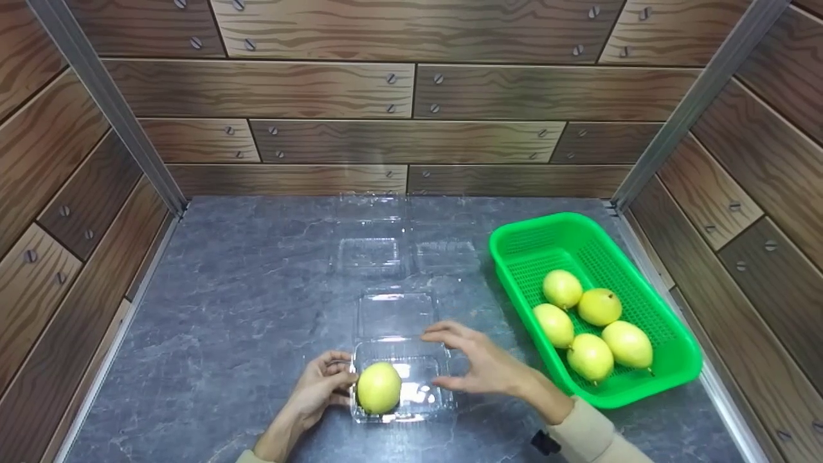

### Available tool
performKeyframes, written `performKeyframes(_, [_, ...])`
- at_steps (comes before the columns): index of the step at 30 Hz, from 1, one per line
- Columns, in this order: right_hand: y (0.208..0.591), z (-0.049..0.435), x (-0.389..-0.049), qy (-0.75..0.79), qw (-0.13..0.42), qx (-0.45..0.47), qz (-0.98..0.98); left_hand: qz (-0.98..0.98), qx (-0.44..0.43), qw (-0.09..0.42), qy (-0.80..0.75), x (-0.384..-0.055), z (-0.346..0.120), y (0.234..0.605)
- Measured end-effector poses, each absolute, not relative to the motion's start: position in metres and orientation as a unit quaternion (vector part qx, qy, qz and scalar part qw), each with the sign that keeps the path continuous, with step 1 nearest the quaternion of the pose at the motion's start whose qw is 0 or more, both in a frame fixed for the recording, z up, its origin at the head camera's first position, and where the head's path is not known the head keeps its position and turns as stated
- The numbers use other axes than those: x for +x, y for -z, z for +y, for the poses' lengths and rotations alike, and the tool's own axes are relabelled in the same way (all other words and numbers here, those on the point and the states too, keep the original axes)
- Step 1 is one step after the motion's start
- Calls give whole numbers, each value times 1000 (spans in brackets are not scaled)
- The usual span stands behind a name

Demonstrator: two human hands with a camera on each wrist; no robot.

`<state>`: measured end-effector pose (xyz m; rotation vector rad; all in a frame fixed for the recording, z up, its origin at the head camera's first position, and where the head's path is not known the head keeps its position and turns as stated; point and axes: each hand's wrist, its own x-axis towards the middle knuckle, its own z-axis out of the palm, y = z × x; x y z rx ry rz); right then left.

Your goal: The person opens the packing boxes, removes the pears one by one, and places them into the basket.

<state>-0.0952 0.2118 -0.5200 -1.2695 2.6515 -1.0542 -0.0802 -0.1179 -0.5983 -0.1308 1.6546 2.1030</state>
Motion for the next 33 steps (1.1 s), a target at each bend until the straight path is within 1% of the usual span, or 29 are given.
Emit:
performKeyframes(8, [540,191,-97,334,52,-418,843,601,-48,229,-764,-80,-118,599])
performKeyframes(15, [553,171,-101,294,62,-432,850,596,-47,230,-768,-80,-118,598])
performKeyframes(20, [558,161,-100,295,68,-437,847,595,-43,232,-768,-80,-118,598])
performKeyframes(29, [566,152,-100,286,82,-453,840,591,-41,237,-770,-80,-117,600])
performKeyframes(33, [569,151,-102,293,79,-465,832,590,-40,236,-771,-81,-117,599])
